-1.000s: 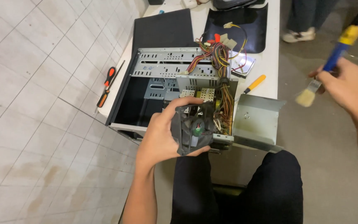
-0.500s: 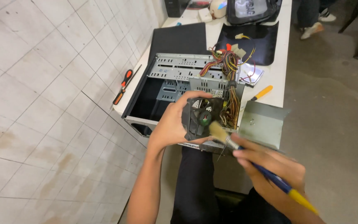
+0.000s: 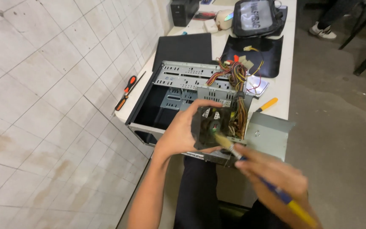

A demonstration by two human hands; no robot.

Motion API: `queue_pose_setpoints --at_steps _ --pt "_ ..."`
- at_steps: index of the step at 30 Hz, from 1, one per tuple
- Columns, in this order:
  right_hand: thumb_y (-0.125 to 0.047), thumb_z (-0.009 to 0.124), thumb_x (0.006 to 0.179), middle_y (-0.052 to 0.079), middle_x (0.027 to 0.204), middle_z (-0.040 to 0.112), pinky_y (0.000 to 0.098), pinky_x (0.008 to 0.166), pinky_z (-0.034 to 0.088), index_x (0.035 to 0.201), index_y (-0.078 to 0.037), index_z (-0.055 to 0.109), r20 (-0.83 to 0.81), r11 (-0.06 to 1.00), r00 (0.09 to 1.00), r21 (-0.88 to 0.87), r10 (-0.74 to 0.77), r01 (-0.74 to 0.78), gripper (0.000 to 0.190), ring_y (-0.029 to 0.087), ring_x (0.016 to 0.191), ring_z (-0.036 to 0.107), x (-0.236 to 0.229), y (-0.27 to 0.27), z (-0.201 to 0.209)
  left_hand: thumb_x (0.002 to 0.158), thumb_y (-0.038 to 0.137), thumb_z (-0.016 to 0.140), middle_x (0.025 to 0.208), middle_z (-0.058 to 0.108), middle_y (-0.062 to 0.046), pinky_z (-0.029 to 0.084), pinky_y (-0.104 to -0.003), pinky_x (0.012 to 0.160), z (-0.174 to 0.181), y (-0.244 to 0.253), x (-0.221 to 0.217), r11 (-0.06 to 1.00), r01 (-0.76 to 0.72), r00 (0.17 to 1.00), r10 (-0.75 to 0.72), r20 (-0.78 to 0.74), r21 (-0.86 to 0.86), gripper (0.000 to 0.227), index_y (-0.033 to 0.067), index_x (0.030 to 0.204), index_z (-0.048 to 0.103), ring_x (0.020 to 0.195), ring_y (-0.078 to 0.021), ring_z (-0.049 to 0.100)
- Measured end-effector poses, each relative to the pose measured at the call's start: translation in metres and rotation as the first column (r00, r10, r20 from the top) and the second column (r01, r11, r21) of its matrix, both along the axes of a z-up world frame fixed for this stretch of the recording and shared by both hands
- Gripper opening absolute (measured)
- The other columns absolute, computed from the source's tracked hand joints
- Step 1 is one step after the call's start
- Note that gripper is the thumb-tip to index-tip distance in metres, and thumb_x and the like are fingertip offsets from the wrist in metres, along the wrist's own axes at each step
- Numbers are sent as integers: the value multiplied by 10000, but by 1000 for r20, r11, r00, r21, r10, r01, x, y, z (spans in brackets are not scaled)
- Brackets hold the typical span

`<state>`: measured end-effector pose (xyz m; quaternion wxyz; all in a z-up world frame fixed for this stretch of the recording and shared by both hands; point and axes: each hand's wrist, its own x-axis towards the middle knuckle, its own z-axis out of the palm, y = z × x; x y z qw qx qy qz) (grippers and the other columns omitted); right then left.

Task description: The person cleans the inside of a computer case using a brush. They then use a screwdriver to remove a fan from the case, clean the fan with the brush, and place it back into the case.

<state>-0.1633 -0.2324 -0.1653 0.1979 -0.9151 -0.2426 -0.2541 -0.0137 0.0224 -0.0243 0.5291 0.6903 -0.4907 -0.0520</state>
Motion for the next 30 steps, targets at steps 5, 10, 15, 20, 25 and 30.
queue_pose_setpoints --at_steps 5,10,15,20,25,30 --pt "-188 716 900 -45 1333 701 228 916 574 1118 -281 709 -8 936 975 280 -221 214 237 60 1086 742 -30 59 120 677 265 913 1101 718 -2 562 -289 816 2 1 1 1000 -5 1000 5 8 29 780 205 1336 499 956 -161 746" --pt "-32 733 993 -41 1231 761 223 734 523 1036 -151 814 176 871 865 250 -470 422 150 64 893 724 -29 48 118 705 234 914 1246 676 -52 617 -344 916 1 3 0 999 44 999 -44 13 -13 785 212 1358 479 1125 -231 737" --pt "-39 720 919 58 1106 785 212 810 569 878 -76 772 103 895 953 385 -285 226 76 101 889 772 -25 55 132 669 235 928 1093 711 -7 556 -267 795 3 1 -1 1000 9 1000 -9 -25 6 788 213 1336 508 945 -149 721" --pt "-91 715 893 41 1126 784 240 892 605 902 -100 762 -31 814 972 540 -233 213 49 118 954 787 -23 55 124 661 244 924 1143 716 -1 554 -283 827 1 0 2 999 -7 1000 6 13 32 803 203 1345 506 986 -154 736" --pt "-46 741 920 50 1135 776 251 827 579 897 -84 748 90 837 942 491 -323 240 45 121 900 774 -24 64 126 665 285 917 1285 667 -14 569 -310 872 2 -1 1 1000 -7 1000 7 8 30 792 199 1341 514 1094 -180 721" --pt "-100 737 897 -12 1134 783 192 827 601 930 -121 773 65 872 980 471 -186 134 53 77 891 799 -19 55 123 657 254 934 1360 617 -24 559 -309 957 -2 -1 3 999 -33 999 33 18 19 804 183 1348 530 1146 -176 698"
